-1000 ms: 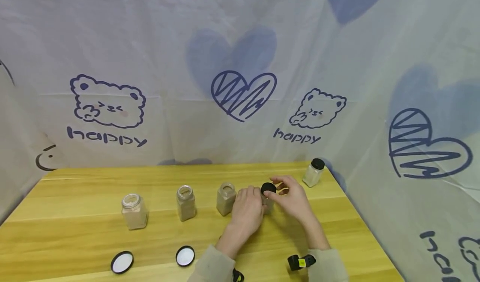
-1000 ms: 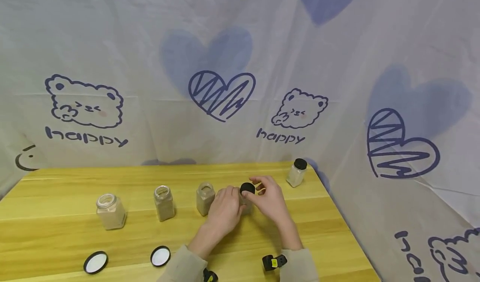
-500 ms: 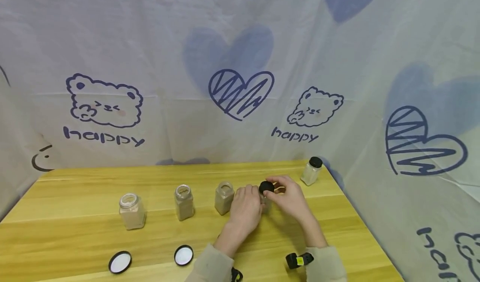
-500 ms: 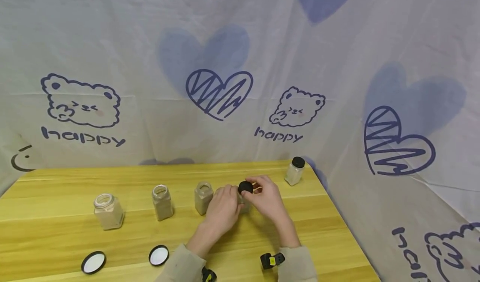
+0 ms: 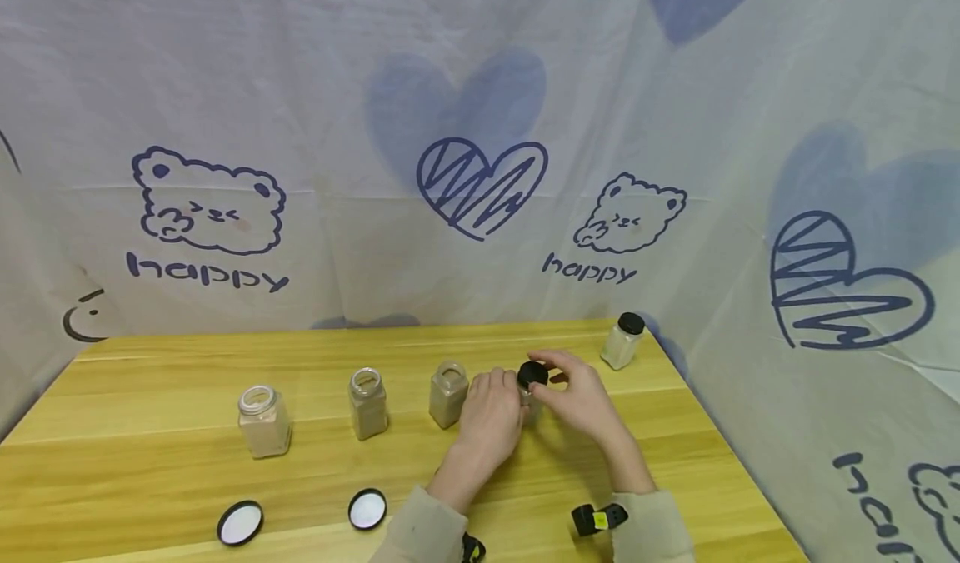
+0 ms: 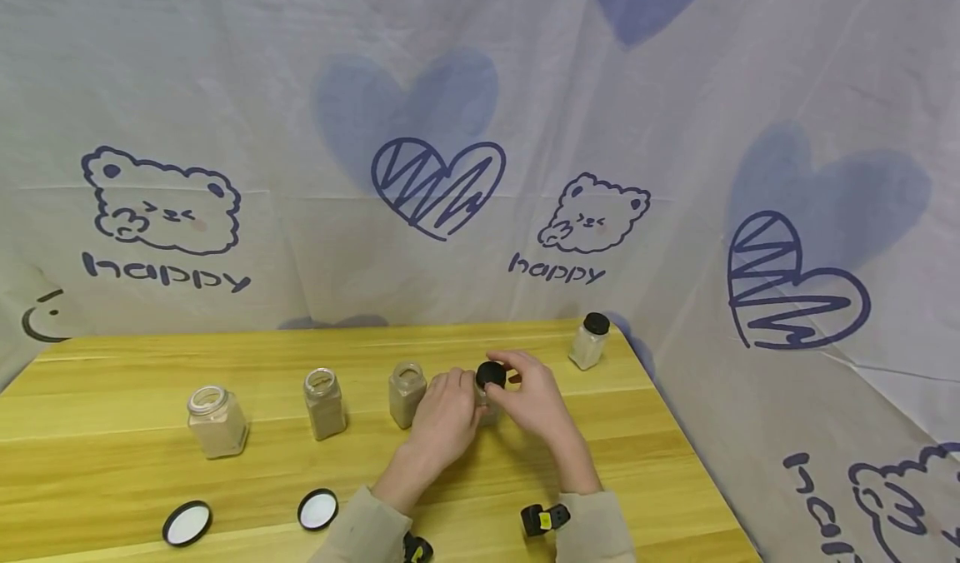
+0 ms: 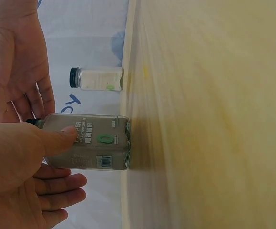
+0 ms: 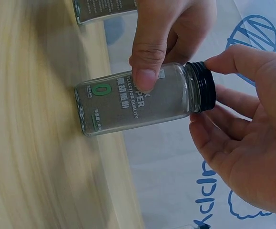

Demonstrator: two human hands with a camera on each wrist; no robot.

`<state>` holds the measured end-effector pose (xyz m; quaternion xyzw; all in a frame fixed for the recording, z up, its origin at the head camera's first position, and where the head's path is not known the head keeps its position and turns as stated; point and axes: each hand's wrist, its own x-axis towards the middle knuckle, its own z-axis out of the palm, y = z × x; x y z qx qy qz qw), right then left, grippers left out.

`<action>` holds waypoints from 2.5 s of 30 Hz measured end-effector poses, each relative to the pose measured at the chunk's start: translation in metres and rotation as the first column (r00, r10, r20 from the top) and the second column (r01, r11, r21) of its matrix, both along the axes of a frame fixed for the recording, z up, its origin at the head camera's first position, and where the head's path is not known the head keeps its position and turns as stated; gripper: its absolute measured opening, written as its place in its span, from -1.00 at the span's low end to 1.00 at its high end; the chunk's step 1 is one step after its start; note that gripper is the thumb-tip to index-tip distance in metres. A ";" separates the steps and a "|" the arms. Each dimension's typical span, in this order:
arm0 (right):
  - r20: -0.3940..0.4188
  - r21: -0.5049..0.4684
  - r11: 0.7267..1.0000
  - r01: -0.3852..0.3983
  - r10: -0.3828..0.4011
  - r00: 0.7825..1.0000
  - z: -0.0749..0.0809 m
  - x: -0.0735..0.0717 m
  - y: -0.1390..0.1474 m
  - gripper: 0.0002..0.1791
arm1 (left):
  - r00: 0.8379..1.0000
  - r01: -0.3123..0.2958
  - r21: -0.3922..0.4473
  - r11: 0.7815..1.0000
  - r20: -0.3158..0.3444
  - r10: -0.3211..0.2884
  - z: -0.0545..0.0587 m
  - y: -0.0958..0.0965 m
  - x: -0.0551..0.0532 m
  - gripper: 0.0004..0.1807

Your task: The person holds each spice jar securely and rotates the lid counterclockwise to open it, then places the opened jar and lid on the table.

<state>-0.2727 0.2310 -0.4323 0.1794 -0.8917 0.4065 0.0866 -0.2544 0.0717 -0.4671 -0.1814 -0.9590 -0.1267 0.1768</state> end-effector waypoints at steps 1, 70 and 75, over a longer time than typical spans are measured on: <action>0.000 -0.001 1.000 0.003 -0.003 1.000 0.000 0.000 0.000 -0.50 | 1.000 0.002 -0.001 1.000 -0.003 -0.002 0.000 0.000 0.000 -0.57; -0.018 0.085 0.996 0.040 -0.039 0.999 0.001 0.002 -0.004 -0.49 | 0.999 0.004 -0.006 1.000 -0.041 -0.004 -0.001 -0.001 0.000 -0.56; -0.004 0.085 0.995 0.043 -0.042 0.999 0.001 0.002 -0.005 -0.48 | 0.999 0.004 -0.004 1.000 -0.044 -0.004 -0.001 -0.001 0.000 -0.56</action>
